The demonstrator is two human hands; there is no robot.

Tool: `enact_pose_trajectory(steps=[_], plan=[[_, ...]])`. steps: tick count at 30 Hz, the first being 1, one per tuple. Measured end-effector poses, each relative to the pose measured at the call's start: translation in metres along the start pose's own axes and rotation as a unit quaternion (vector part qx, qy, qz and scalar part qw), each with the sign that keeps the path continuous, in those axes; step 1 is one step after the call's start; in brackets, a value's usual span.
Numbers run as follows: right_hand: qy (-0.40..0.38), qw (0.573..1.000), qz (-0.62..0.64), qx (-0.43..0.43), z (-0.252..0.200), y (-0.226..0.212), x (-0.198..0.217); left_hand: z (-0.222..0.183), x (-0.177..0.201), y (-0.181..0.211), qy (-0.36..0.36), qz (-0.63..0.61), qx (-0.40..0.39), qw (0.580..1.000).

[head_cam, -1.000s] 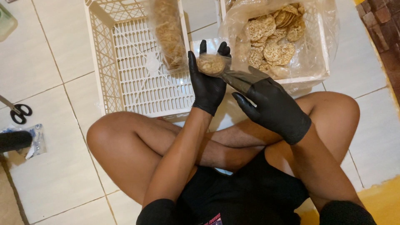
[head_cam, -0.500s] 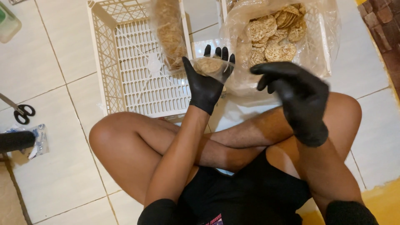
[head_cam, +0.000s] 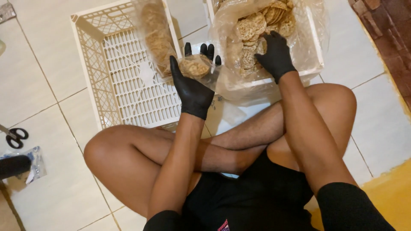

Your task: The person sits cross-legged on the floor and packs round, flat crisps from a white crate into a clear plastic bag. They place the crisps one by one into the bag, then fold the bag closed and place it into a second white crate.

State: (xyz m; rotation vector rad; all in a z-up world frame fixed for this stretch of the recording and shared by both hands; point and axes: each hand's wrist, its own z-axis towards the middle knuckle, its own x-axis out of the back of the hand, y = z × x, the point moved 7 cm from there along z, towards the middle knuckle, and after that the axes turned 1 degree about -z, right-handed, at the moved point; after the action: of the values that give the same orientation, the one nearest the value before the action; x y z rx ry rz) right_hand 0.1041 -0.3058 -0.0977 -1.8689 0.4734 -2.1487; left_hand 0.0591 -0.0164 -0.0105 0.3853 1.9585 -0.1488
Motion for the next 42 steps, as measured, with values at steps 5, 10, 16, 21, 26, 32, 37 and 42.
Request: enact_pose_trajectory(steps=[5, 10, 16, 21, 26, 32, 37, 42], plan=[[-0.153, 0.977, 0.063, -0.133, -0.013, 0.000, -0.012, -0.007, -0.007, 0.006, -0.027, -0.044, 0.003, 0.999], [-0.071, 0.992, 0.038, -0.098, -0.011, 0.025, -0.001, -0.013, -0.015, 0.008, -0.020, -0.047, -0.005, 0.999], [-0.021, 0.977, 0.111, -0.179, -0.012, 0.036, 0.013, -0.013, -0.013, 0.012, -0.003, -0.057, -0.016, 0.998], [-0.125, 0.973, 0.093, -0.173, -0.021, 0.027, 0.024, -0.015, -0.014, 0.018, 0.005, -0.032, -0.045, 0.998], [-0.212, 0.956, -0.022, -0.201, -0.027, 0.045, 0.012, -0.010, -0.010, 0.016, -0.008, -0.027, -0.038, 0.999], [-0.185, 0.965, -0.077, -0.166, -0.022, 0.072, -0.019, -0.005, -0.003, 0.015, 0.082, 0.028, -0.043, 0.995], [-0.178, 0.970, -0.064, -0.152, -0.020, 0.072, -0.021, -0.007, -0.005, 0.016, 0.079, 0.031, -0.052, 0.995], [-0.116, 0.984, 0.036, -0.129, -0.019, 0.057, -0.009, -0.008, -0.002, 0.016, 0.109, 0.005, -0.063, 0.992]])
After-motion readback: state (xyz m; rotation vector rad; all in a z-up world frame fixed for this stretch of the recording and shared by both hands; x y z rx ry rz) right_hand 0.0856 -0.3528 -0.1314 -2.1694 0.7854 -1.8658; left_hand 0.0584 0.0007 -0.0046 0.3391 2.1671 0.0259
